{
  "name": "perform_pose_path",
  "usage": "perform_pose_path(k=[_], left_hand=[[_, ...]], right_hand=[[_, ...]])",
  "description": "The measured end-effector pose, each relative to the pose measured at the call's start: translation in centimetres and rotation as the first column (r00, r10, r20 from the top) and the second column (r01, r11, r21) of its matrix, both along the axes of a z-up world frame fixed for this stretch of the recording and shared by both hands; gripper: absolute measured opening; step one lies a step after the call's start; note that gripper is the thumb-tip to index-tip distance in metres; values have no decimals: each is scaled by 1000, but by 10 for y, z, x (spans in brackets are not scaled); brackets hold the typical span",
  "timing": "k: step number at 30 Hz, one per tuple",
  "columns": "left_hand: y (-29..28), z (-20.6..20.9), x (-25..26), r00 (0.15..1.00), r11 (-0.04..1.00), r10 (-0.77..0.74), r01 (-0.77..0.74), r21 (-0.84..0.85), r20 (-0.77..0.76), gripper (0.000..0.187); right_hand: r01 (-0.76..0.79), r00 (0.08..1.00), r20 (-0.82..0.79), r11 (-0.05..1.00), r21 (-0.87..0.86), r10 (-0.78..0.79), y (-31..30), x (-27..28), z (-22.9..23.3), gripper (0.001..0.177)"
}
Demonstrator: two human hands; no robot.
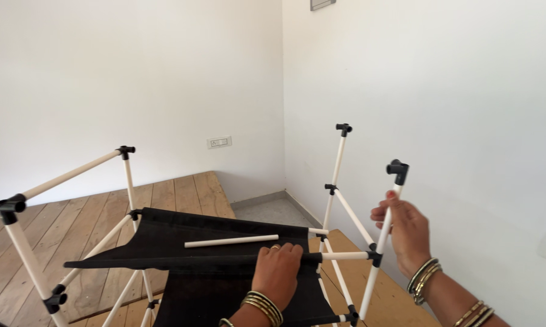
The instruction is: The person disassembles a three-tier fabric shelf by removing black plastic connectors and white PVC pipes, then detaching the black fabric shelves from the frame. The components are placed on a wooden table.
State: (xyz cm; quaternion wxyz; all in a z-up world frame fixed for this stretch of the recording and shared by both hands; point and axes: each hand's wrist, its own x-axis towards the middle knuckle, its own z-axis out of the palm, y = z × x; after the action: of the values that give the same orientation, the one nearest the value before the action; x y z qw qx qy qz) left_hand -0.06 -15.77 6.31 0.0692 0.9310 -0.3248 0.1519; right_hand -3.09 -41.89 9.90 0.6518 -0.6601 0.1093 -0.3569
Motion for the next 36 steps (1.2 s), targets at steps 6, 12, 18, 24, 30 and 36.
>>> perform_pose_path(k=[6,12,18,24,30,36], left_hand=[[-1,1,-1,999,999,10,-12,-53,-50,22],[-11,4,-11,992,999,-16,11,-44,-121,23],[-38,-1,-23,992,995,-85,80,-54,-92,23],[-70,-26,-9,971,973,-196,211,-98,140,16],[-73,-34,7,960,959,-278,279,-57,19,18],[-65,-11,8,931,947,-319,321,-20,-175,19]], right_hand=[[-62,939,-345,981,-183,-5,-15,7,-48,62],[-169,815,-558,985,31,157,-9,18,-77,70],[-115,845,-527,993,-16,90,21,26,-79,72],[-108,869,-483,994,20,104,30,28,-80,69],[-44,871,-486,996,81,78,36,27,-81,55],[-13,885,-464,997,72,45,39,29,-86,48]])
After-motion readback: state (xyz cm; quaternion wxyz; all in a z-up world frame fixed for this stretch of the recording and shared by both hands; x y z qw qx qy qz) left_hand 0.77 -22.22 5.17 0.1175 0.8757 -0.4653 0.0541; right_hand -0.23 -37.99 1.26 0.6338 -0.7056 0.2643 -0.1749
